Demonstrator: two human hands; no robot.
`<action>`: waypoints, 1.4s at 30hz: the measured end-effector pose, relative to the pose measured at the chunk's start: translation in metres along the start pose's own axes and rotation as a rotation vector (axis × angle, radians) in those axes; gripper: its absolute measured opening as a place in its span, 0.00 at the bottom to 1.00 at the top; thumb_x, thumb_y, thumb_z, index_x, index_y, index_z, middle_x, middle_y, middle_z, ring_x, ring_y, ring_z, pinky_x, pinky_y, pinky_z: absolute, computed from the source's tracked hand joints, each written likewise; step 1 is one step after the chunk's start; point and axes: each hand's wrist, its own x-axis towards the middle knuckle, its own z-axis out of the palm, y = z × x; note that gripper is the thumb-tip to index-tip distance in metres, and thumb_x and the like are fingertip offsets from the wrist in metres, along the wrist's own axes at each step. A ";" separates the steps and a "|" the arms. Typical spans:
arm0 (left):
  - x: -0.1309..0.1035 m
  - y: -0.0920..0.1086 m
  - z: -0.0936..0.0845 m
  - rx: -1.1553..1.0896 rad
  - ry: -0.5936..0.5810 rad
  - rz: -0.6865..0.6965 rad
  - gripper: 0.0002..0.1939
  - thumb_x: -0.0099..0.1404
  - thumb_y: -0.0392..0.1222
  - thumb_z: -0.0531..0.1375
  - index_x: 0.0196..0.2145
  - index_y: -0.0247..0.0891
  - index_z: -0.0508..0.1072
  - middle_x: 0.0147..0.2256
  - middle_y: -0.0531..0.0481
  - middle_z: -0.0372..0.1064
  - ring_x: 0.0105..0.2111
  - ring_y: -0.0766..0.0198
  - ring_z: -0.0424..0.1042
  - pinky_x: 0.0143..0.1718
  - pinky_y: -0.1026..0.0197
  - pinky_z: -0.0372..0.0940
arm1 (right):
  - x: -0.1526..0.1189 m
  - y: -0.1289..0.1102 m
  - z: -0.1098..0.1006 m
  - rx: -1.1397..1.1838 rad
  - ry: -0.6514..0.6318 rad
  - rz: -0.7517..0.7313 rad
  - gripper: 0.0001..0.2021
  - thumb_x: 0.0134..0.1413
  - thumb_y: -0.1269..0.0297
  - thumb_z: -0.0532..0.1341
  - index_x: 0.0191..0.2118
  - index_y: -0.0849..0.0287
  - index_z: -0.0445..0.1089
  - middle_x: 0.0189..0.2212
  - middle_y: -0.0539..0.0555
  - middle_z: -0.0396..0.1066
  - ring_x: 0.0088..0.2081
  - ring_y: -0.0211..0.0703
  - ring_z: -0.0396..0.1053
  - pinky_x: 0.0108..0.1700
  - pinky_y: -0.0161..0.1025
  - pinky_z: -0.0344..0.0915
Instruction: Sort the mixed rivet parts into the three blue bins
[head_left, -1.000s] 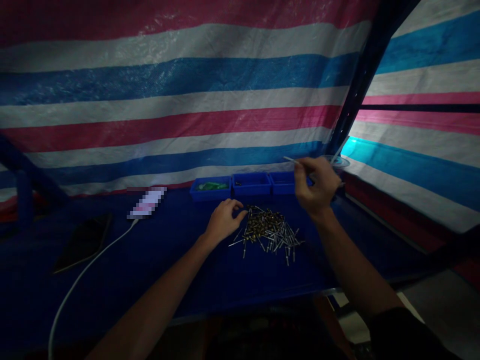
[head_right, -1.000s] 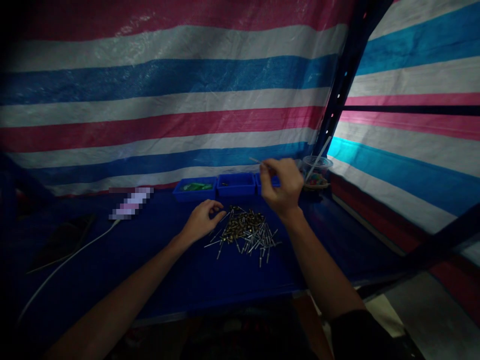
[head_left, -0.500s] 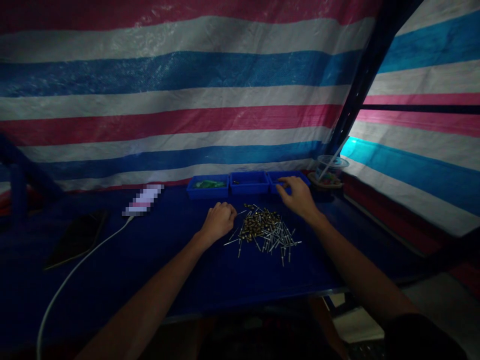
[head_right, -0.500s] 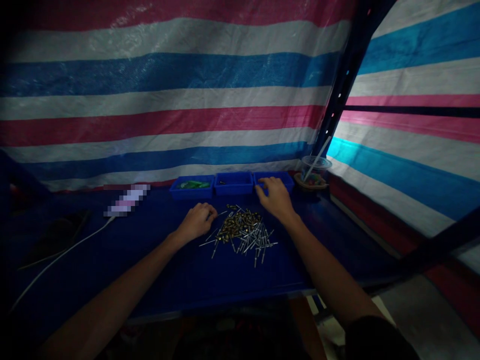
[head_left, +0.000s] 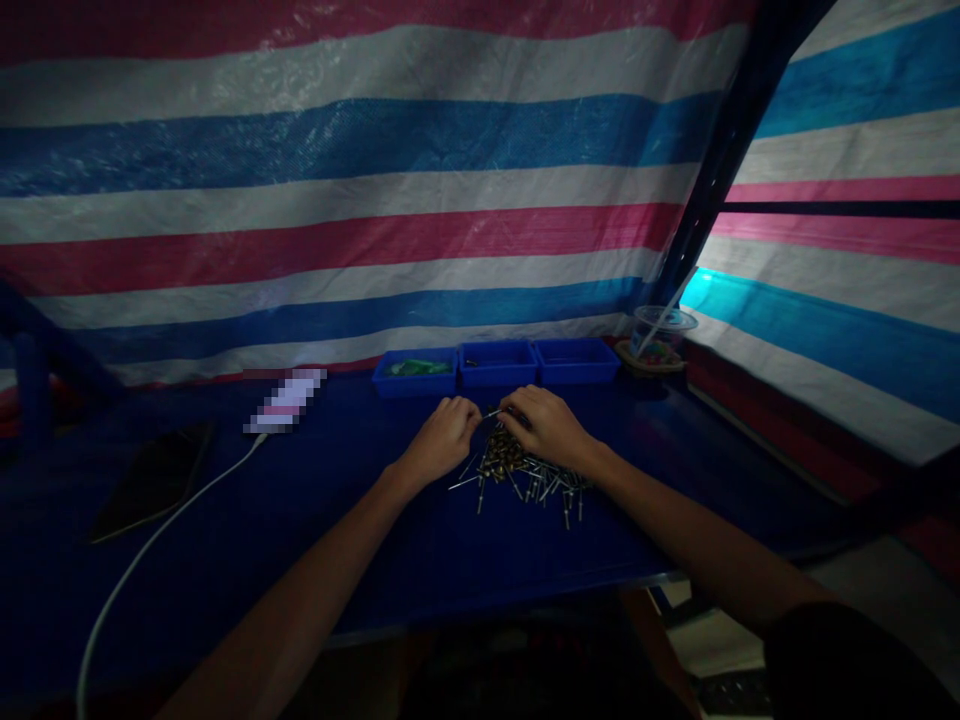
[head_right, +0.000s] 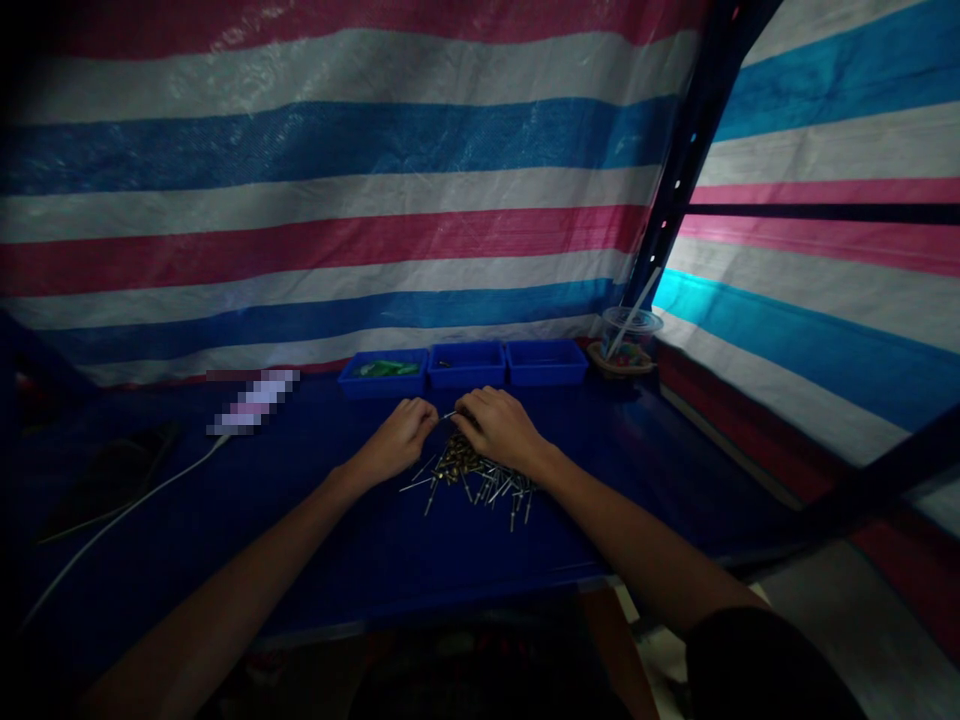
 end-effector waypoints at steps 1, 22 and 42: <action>0.000 0.001 0.000 -0.006 -0.001 0.012 0.12 0.69 0.41 0.46 0.33 0.38 0.65 0.35 0.45 0.67 0.37 0.57 0.63 0.40 0.54 0.59 | 0.000 -0.001 0.000 0.022 0.005 -0.015 0.09 0.61 0.61 0.54 0.38 0.60 0.68 0.32 0.54 0.70 0.34 0.41 0.64 0.38 0.38 0.58; -0.012 -0.012 -0.035 -0.027 -0.438 -0.057 0.07 0.59 0.38 0.55 0.35 0.40 0.72 0.32 0.50 0.71 0.29 0.64 0.69 0.30 0.64 0.61 | -0.011 0.088 -0.050 -0.327 0.066 0.742 0.27 0.56 0.53 0.55 0.56 0.68 0.59 0.34 0.64 0.73 0.36 0.55 0.71 0.37 0.45 0.62; -0.002 0.008 -0.020 -0.313 -0.009 0.004 0.07 0.64 0.42 0.54 0.34 0.37 0.69 0.31 0.52 0.71 0.31 0.65 0.68 0.33 0.63 0.61 | -0.005 -0.020 0.010 0.173 -0.013 0.048 0.12 0.57 0.59 0.59 0.43 0.59 0.67 0.30 0.51 0.70 0.32 0.39 0.66 0.35 0.36 0.60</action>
